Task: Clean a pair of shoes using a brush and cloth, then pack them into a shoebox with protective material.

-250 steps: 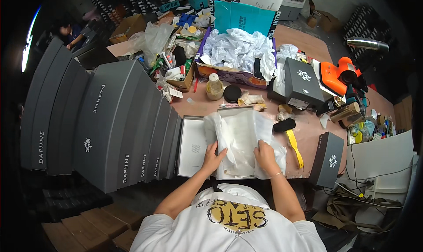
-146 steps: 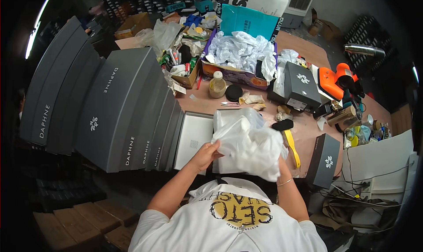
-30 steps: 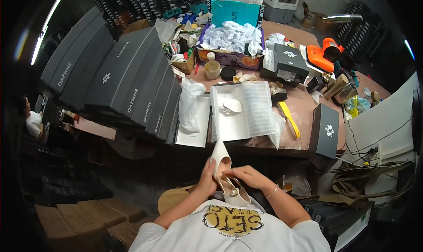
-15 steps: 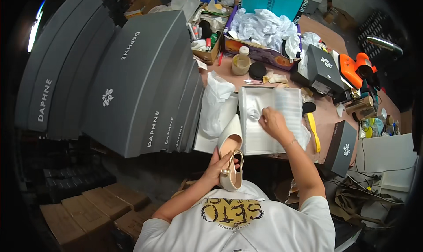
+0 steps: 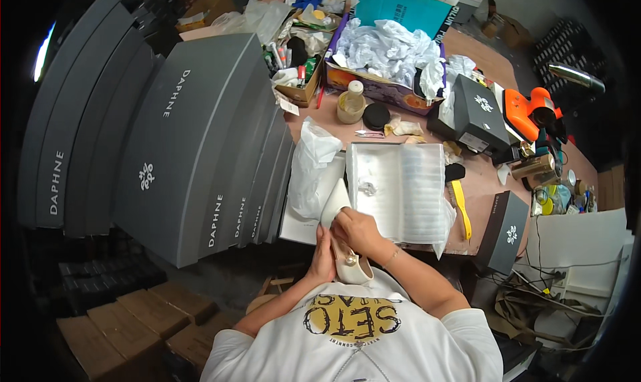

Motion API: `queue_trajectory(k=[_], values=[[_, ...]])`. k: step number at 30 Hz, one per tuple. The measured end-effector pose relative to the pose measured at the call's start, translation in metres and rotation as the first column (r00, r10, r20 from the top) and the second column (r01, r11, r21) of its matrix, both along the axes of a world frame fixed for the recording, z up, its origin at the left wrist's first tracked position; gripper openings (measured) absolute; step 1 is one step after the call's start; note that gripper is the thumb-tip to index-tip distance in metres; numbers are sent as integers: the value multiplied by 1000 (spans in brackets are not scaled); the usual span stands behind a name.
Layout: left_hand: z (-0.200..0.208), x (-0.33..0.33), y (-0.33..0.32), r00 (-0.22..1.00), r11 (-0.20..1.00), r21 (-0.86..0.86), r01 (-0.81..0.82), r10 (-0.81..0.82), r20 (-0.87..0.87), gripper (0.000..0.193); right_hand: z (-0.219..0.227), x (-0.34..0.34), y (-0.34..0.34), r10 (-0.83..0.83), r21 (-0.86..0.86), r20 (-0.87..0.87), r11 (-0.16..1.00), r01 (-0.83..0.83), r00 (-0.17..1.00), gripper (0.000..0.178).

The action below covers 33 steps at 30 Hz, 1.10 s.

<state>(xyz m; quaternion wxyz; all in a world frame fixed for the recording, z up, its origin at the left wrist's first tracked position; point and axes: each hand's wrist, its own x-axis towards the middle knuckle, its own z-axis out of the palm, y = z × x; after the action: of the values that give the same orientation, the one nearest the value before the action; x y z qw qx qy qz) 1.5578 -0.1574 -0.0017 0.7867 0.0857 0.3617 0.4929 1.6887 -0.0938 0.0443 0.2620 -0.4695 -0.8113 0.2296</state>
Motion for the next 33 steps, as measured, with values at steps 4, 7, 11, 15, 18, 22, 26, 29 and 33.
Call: queue_trajectory(k=[4,7,11,15,18,22,26,29,33], values=[[7,4,9,996,993,-116,0,10,85,51,-4,8,21,125,-112,0,986,-125,992,24],[9,-4,11,997,985,-161,63,-67,-24,42,-5,45,38,-11,-464,-199,882,-84,980,43],[39,10,27,984,966,-248,69,-107,-145,27,-72,81,77,-201,-51,254,974,221,946,37],[31,9,38,963,965,-247,84,-142,-230,32,-103,86,84,-289,-299,33,911,286,957,38],[22,4,45,981,966,-250,67,-110,-163,31,-15,78,62,-414,-544,-570,838,52,709,34],[32,13,50,981,985,-102,141,-153,-120,34,36,56,36,-256,-546,-490,836,-64,834,33],[26,11,59,937,972,-71,226,-237,-258,35,31,70,32,-534,-615,-717,787,-45,448,29],[34,21,62,873,928,-52,370,-366,-321,42,36,81,52,-513,-543,-686,833,106,516,29],[41,29,67,929,934,-5,358,-356,-98,50,42,75,54,-467,-548,-661,835,47,587,31]])
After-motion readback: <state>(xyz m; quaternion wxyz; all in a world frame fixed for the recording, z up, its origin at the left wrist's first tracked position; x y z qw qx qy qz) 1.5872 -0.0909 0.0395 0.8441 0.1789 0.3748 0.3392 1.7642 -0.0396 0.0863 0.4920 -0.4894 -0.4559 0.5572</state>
